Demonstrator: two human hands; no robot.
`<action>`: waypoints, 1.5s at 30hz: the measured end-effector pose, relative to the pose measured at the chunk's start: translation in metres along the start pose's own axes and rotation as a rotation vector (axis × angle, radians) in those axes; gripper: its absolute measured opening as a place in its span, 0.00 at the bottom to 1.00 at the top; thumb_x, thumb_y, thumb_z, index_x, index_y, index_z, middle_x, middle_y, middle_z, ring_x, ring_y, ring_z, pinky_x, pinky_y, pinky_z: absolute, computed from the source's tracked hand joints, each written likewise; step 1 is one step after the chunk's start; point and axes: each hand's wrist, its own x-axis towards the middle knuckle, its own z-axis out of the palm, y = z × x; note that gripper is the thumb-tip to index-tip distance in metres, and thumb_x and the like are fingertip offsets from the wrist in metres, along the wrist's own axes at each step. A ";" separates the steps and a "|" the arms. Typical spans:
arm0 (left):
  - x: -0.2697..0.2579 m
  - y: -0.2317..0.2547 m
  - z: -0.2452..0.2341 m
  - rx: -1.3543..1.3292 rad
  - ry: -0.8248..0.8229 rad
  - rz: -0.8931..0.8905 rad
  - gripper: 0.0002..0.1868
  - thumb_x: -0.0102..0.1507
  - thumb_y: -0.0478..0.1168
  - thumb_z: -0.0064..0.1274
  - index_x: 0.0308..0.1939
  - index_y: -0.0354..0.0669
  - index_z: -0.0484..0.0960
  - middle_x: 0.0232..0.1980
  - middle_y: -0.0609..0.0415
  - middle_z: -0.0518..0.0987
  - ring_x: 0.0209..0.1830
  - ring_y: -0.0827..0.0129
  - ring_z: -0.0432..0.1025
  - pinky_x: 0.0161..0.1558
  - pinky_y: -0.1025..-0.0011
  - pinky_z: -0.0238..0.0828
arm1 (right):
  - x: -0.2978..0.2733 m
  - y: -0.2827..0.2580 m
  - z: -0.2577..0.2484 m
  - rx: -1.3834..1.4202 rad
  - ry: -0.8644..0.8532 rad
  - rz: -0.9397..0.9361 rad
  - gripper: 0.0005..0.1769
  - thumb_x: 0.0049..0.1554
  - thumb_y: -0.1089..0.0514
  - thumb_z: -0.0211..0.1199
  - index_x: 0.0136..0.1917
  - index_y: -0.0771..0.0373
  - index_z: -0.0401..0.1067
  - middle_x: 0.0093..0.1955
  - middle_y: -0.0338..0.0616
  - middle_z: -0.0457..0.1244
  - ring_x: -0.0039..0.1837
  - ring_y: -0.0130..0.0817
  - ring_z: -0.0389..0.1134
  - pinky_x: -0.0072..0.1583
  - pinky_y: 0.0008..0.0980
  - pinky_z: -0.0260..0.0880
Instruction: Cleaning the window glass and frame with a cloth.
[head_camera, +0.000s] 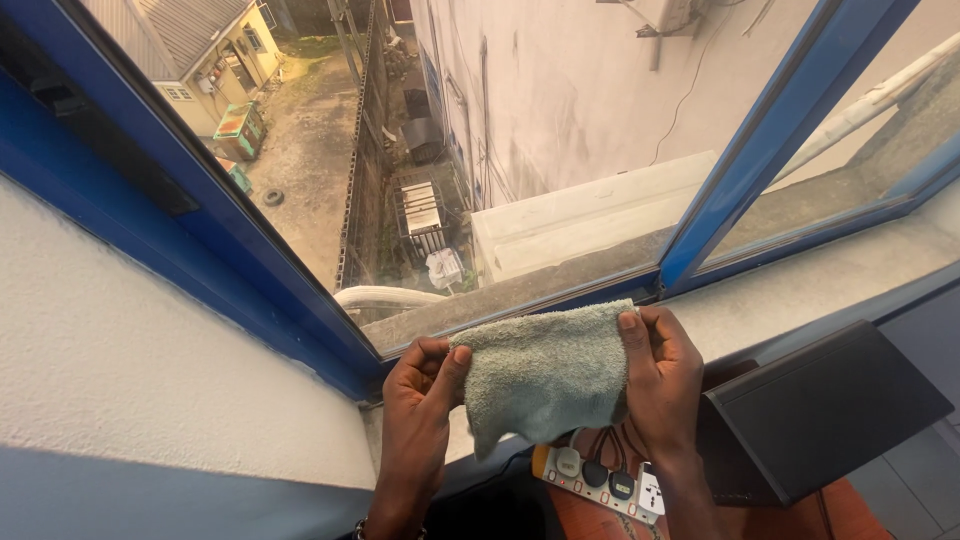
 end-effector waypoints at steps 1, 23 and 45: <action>-0.001 0.003 0.002 -0.004 -0.014 0.020 0.10 0.67 0.42 0.55 0.43 0.37 0.77 0.32 0.57 0.78 0.30 0.79 0.71 0.33 0.76 0.73 | -0.001 -0.002 -0.001 -0.014 0.013 -0.009 0.16 0.67 0.49 0.56 0.50 0.65 0.73 0.38 0.41 0.66 0.40 0.22 0.65 0.42 0.24 0.67; -0.039 0.032 0.053 0.393 -0.008 0.362 0.07 0.64 0.35 0.57 0.45 0.38 0.80 0.53 0.49 0.88 0.42 0.71 0.84 0.40 0.74 0.84 | -0.045 -0.078 0.039 0.281 -0.156 0.225 0.14 0.57 0.56 0.65 0.52 0.62 0.65 0.46 0.40 0.64 0.46 0.26 0.69 0.43 0.25 0.73; 0.005 0.008 0.029 -0.463 0.014 -0.080 0.20 0.65 0.31 0.50 0.61 0.34 0.69 0.53 0.44 0.80 0.52 0.65 0.78 0.53 0.67 0.77 | -0.032 -0.042 0.023 0.680 -0.491 0.498 0.36 0.50 0.59 0.73 0.67 0.74 0.64 0.56 0.61 0.67 0.56 0.42 0.71 0.59 0.41 0.74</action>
